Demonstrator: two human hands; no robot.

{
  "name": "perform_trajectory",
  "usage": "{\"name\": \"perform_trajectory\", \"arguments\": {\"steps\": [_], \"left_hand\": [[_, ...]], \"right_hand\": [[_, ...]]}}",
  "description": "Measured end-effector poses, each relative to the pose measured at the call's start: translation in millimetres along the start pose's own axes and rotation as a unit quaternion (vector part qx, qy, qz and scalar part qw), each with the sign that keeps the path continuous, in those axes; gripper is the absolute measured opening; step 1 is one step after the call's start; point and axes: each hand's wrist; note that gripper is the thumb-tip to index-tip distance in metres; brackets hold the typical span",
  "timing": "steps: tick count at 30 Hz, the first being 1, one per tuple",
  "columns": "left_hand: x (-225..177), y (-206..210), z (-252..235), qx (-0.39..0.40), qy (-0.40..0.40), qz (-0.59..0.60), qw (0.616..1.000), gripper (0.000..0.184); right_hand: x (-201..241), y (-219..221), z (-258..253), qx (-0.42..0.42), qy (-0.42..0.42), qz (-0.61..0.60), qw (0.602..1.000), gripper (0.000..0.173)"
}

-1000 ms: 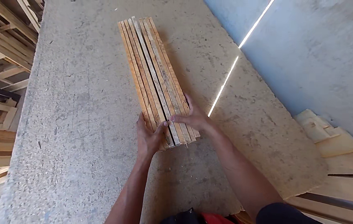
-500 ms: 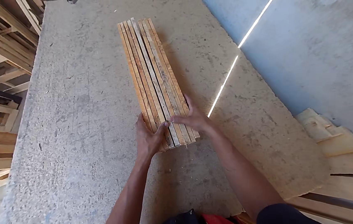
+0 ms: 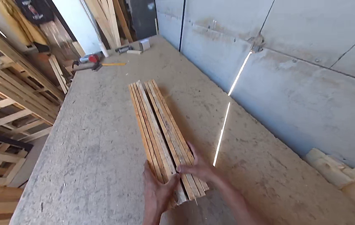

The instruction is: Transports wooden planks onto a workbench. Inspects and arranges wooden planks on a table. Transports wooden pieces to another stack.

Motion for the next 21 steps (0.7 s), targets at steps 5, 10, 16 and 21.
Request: {"name": "perform_trajectory", "arguments": {"steps": [5, 10, 16, 21], "left_hand": [[-9, -13, 1, 0.016, -0.010, -0.037, 0.999, 0.139], [-11, -20, 3, 0.032, -0.022, -0.094, 0.995, 0.125], [-7, -15, 3, 0.003, 0.002, -0.161, 0.987, 0.125], [0, -20, -3, 0.009, -0.011, -0.142, 0.990, 0.132]], "right_hand": [[7, -4, -1, 0.013, -0.009, 0.014, 1.000, 0.140], [16, -6, 4, 0.003, 0.023, 0.069, 0.997, 0.143], [56, 21, 24, -0.031, 0.054, 0.284, 0.957, 0.121], [51, 27, 22, -0.036, 0.064, 0.301, 0.951, 0.123]]}}
Point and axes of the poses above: each hand's wrist, its own z-axis away from the middle knuckle, its own y-axis out of the palm, x = y × z, and after that the axes turned 4 degrees about y, right-handed
